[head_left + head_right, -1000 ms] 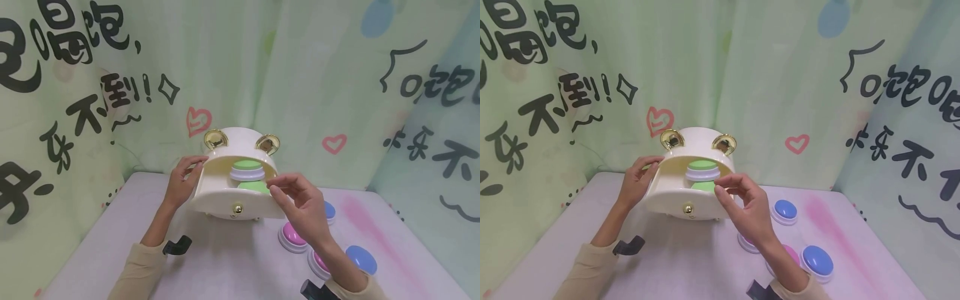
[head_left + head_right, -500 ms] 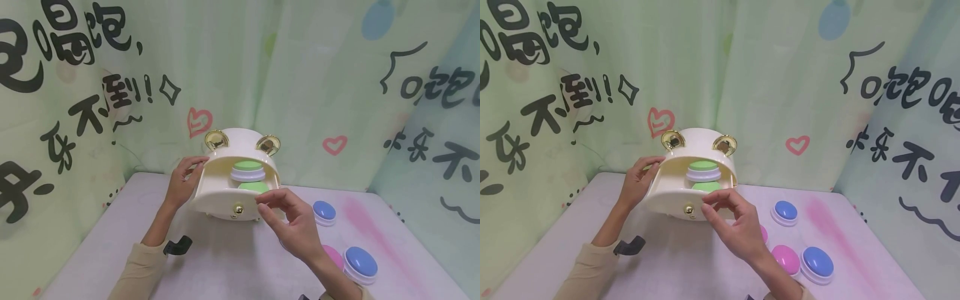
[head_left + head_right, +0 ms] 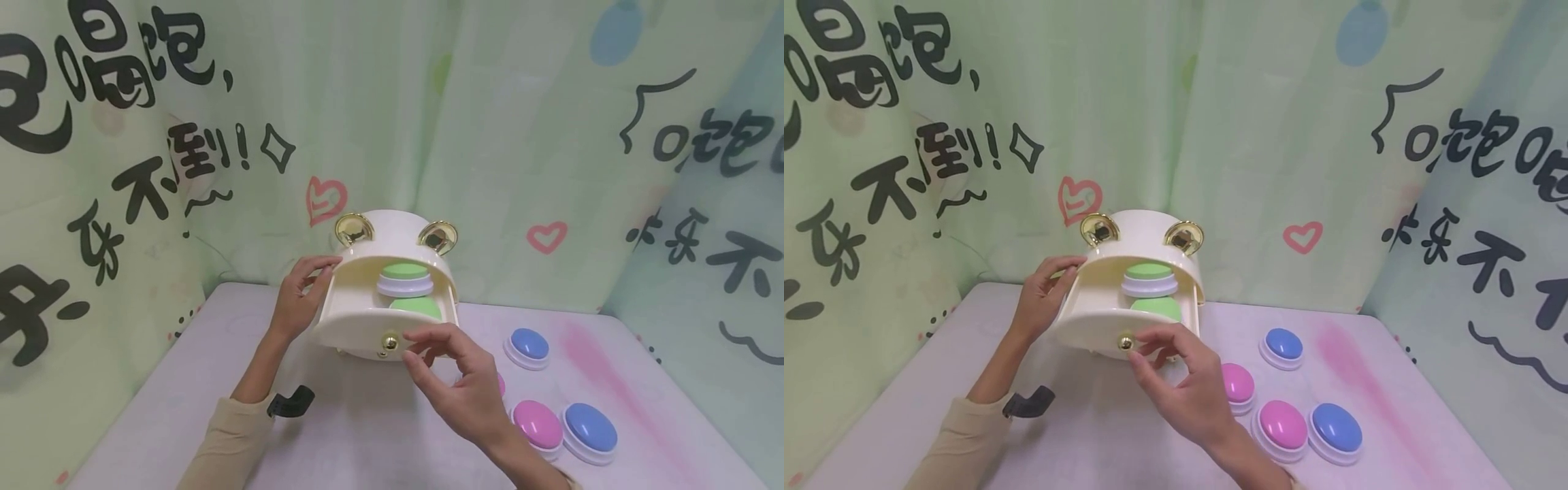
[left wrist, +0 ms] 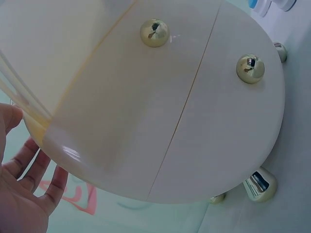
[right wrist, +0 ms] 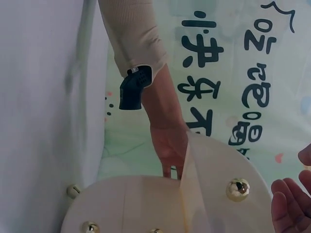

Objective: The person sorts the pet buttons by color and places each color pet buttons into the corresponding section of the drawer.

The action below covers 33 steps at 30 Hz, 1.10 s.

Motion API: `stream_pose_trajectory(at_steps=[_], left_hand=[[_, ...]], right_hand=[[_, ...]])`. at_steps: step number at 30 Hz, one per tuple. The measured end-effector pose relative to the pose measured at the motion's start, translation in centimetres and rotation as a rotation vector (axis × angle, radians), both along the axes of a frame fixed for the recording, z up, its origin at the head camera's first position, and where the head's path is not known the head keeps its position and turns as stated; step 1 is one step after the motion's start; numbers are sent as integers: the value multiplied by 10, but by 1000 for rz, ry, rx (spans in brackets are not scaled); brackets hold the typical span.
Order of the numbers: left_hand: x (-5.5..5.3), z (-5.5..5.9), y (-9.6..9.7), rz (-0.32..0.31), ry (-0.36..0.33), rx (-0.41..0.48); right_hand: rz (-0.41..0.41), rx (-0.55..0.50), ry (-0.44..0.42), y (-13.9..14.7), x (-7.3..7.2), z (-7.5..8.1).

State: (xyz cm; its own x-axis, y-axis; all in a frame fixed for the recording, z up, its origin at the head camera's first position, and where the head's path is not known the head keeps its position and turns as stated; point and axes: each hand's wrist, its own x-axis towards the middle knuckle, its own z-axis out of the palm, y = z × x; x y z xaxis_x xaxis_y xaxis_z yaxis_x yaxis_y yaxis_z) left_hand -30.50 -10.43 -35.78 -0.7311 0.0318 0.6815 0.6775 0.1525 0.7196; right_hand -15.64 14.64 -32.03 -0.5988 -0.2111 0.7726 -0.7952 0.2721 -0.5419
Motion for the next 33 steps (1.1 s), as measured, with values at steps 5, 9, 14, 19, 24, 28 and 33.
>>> stream_pose_trajectory(at_steps=[5, 9, 14, 19, 24, 28, 33], left_hand=[[1, -1, 0, 6, 2, -4], [1, -2, 0, 10, 3, -8], [0, -3, 0, 6, 7, -6], [0, -3, 0, 9, 8, -5], [0, -2, 1, 6, 20, -6], [-1, -1, 0, 10, 24, -7], [0, 0, 0, 12, 19, -7]], right_hand=[[5, 7, 40, -5, -2, -6], [-1, 15, 82, -7, -4, -11], [-1, 21, 167, -11, -9, -17], [5, 37, 212, -13, -15, -22], [-11, 54, 191, -12, -18, -24], [-29, 61, 171, -12, -19, -24], [-46, 66, 183, -14, -21, -24]])
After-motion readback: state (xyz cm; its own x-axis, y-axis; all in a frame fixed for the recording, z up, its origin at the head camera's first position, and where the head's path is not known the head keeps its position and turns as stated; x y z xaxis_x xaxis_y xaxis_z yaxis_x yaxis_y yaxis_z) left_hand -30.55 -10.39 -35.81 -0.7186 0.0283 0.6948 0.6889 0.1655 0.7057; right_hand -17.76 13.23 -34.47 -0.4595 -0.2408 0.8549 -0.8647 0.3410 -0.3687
